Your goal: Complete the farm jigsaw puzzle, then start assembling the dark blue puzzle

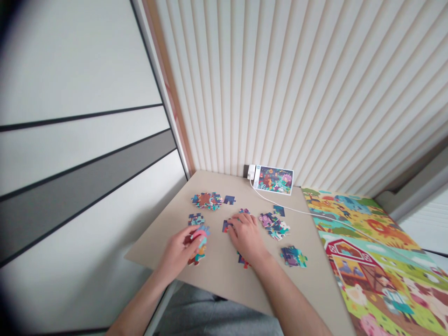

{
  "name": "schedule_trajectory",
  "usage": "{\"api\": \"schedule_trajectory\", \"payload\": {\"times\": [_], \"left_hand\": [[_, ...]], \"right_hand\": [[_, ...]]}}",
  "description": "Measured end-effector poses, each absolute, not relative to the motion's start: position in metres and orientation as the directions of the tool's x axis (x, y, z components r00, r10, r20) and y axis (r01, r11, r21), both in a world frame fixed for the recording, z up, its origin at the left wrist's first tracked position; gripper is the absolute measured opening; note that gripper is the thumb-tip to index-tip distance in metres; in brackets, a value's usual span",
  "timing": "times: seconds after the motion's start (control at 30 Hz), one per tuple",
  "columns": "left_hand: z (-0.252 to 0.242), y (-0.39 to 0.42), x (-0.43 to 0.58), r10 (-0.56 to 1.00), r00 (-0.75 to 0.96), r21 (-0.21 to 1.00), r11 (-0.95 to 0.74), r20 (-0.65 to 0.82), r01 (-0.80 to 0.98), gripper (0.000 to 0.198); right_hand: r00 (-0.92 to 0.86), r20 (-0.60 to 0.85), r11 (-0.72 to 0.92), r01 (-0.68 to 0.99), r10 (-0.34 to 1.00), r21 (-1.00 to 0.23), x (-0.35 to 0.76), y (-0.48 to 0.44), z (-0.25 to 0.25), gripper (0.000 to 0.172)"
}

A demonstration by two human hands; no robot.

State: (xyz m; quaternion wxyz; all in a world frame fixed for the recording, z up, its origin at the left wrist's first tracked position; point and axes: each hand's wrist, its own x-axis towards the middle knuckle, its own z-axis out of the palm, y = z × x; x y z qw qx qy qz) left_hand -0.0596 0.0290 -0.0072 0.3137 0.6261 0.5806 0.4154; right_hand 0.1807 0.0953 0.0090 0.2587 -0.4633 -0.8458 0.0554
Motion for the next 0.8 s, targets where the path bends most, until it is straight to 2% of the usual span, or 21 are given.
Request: {"api": "schedule_trajectory", "payload": {"times": [0.07,0.2,0.3,0.4,0.47,0.53,0.63,0.8], "left_hand": [[-0.007,0.027,-0.04,0.991,0.026,0.852,-0.129,0.134,0.507,0.04],[-0.004,0.024,-0.025,0.954,0.06,0.641,-0.243,0.294,0.728,0.036],[0.0,0.029,-0.038,0.928,0.064,0.518,-0.26,0.366,0.815,0.031],[-0.003,0.043,-0.062,0.894,0.009,0.392,-0.206,0.448,0.896,0.032],[-0.009,0.053,-0.077,0.895,-0.034,0.326,-0.127,0.445,0.937,0.037],[-0.016,0.061,-0.088,0.9,-0.063,0.3,-0.077,0.431,0.951,0.039],[-0.025,0.068,-0.095,0.901,-0.095,0.313,-0.046,0.422,0.949,0.035],[-0.031,0.072,-0.099,0.907,-0.098,0.442,-0.103,0.41,0.891,0.031]], "right_hand": [[-0.449,0.37,0.567,0.753,0.814,-0.333,0.18,0.095,0.008,0.023],[-0.48,0.36,0.59,0.737,0.8,-0.328,0.18,0.093,0.011,0.023],[-0.593,0.351,0.689,0.642,0.725,-0.338,0.179,0.088,0.018,0.023],[-0.719,0.312,0.775,0.506,0.621,-0.377,0.176,0.082,0.023,0.027],[-0.756,0.289,0.79,0.458,0.587,-0.407,0.173,0.078,0.024,0.034],[-0.766,0.279,0.791,0.443,0.579,-0.423,0.171,0.077,0.023,0.037],[-0.767,0.283,0.793,0.441,0.577,-0.421,0.17,0.077,0.019,0.032],[-0.757,0.317,0.807,0.448,0.571,-0.384,0.169,0.078,0.017,0.031]]}}
